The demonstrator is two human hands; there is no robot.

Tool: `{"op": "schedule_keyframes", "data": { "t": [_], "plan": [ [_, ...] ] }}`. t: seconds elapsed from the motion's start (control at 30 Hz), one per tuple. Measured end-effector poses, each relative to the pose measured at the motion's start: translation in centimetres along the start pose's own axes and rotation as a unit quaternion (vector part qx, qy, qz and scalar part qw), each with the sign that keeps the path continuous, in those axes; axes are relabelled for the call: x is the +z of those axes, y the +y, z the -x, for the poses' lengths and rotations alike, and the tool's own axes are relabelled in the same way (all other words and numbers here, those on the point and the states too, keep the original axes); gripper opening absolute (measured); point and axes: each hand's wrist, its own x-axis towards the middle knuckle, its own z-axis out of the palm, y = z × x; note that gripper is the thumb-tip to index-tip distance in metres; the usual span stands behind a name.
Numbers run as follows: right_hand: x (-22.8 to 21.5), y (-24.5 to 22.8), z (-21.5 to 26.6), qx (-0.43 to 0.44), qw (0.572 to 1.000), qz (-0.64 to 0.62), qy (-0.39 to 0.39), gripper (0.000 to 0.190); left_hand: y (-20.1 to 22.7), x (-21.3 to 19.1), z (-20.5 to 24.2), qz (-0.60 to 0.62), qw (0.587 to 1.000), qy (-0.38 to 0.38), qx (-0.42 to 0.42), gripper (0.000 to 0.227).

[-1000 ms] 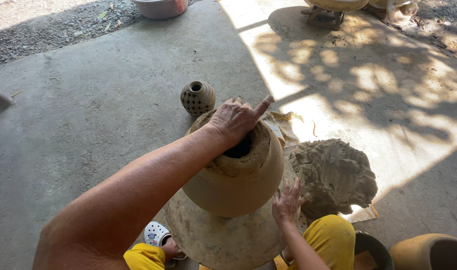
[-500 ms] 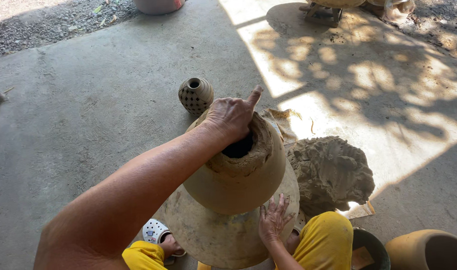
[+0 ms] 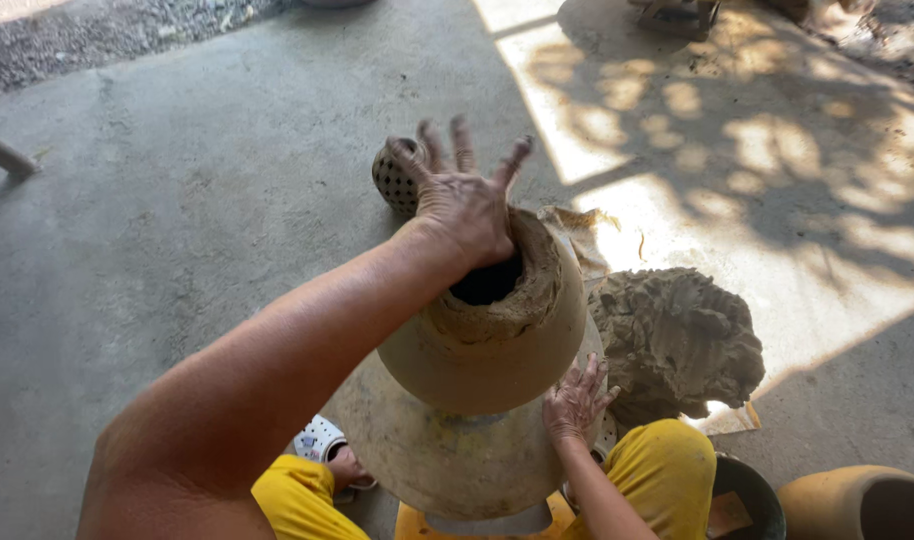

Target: The person adds a coil of clay to the rim of a large vessel and smooths it down by hand.

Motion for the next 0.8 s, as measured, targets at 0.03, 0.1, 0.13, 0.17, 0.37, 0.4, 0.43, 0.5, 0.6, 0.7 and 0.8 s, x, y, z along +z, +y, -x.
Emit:
{"op": "schedule_keyframes", "data": {
  "t": [0.03, 0.1, 0.13, 0.17, 0.37, 0.4, 0.43, 0.5, 0.6, 0.7, 0.8],
  "plan": [
    [0.2, 0.1, 1.0, 0.011, 1.000, -0.003, 0.015, 0.065, 0.0, -0.6, 0.9, 0.047, 0.996, -0.075, -0.007, 0.096],
    [0.2, 0.2, 1.1, 0.022, 0.999, -0.008, 0.041, 0.063, 0.1, -1.7, 1.6, 0.119, 0.988, -0.099, 0.016, 0.104],
    [0.4, 0.3, 1.5, 0.029, 0.999, -0.018, 0.035, 0.065, 0.3, -1.7, 1.8, 0.132, 0.987, -0.092, 0.029, 0.108],
    [0.5, 0.3, 1.7, 0.036, 0.999, -0.028, 0.029, 0.068, 0.5, -1.7, 1.7, 0.134, 0.988, -0.071, 0.041, 0.111],
    [-0.8, 0.1, -2.7, 0.018, 0.996, -0.069, 0.060, 0.077, 1.5, 1.0, -0.3, 0.134, 0.987, 0.008, 0.089, 0.098],
    [-1.1, 0.1, -3.2, 0.014, 0.996, -0.069, 0.060, 0.077, 1.6, 1.5, -0.7, 0.140, 0.984, 0.037, 0.105, 0.094],
    [-1.3, 0.1, -3.7, 0.000, 0.997, -0.048, 0.063, 0.078, 1.7, 2.0, -1.1, 0.142, 0.984, 0.038, 0.102, 0.094],
    [-1.0, 0.1, -3.6, -0.014, 0.998, -0.028, 0.063, 0.078, 1.8, 2.8, -1.5, 0.147, 0.973, 0.111, 0.137, 0.095],
    [0.0, 0.0, -2.2, -0.020, 0.994, -0.074, 0.076, 0.073, 2.3, 2.8, -1.6, 0.177, 0.976, -0.016, 0.124, 0.068],
    [0.4, -0.1, -1.0, -0.025, 0.992, -0.073, 0.101, 0.074, 2.2, 1.1, -0.6, 0.036, 0.949, 0.288, 0.120, 0.087],
    [0.6, -0.1, 1.0, 0.006, 0.997, 0.009, 0.080, 0.069, 1.6, -2.4, 2.9, 0.039, 0.998, 0.010, 0.048, 0.105]
  ]
}}
